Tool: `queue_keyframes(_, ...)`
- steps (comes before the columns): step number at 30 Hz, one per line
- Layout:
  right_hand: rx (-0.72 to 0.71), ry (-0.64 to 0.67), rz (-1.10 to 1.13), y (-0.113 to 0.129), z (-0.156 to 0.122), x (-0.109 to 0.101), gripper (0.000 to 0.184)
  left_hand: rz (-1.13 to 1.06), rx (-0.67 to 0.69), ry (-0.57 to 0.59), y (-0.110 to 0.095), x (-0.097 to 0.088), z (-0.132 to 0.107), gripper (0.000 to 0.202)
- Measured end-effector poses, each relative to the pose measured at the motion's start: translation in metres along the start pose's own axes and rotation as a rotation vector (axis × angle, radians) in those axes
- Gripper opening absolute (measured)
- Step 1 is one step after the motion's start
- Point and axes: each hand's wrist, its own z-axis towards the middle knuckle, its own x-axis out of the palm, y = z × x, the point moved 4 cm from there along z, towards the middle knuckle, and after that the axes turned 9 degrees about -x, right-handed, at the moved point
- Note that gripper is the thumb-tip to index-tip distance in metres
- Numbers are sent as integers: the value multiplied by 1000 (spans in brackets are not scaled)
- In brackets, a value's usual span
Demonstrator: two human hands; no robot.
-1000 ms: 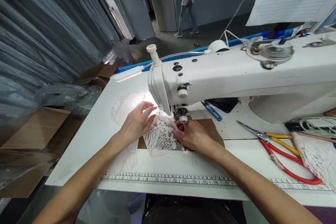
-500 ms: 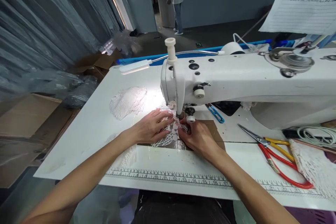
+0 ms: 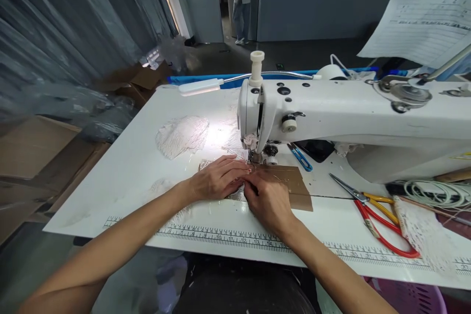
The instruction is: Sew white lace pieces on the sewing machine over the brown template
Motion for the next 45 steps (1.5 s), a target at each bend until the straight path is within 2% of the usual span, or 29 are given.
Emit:
queue_keyframes(3,-70,94,-25,1,2,-1,30,-26,-40,82,5,7,0,19)
queue_keyframes(6,-115,143,168,-10,7,-12,29,-32,-68,103,10,11,-2,17)
queue_keyframes(9,-7,116,202,-32,14,-29,32,-73,-43,35,12,12,-4,17)
queue_keyframes(12,75,135,164,-46,20,-35,37,-136,-39,-10,12,11,-4,16)
queue_keyframes(18,-57,174,-25,-44,24,-22,37,-141,-62,-45,14,4,-2,15)
queue_keyframes(24,-263,177,-299,-34,24,-15,41,-80,-31,-38,15,5,-1,12)
queue_keyframes(28,-307,179,-414,-29,25,-12,42,-42,-13,-46,15,5,0,11)
queue_keyframes(32,-297,199,-438,-29,24,-8,44,-30,8,-44,15,6,1,10)
queue_keyframes(36,-289,152,-385,-31,22,-8,43,-64,44,-46,16,9,0,9)
queue_keyframes(41,-225,63,-148,-40,13,-13,40,-126,38,-33,18,12,-1,11)
queue_keyframes(45,-307,31,18,-40,3,-15,40,-149,14,-15,17,11,-1,12)
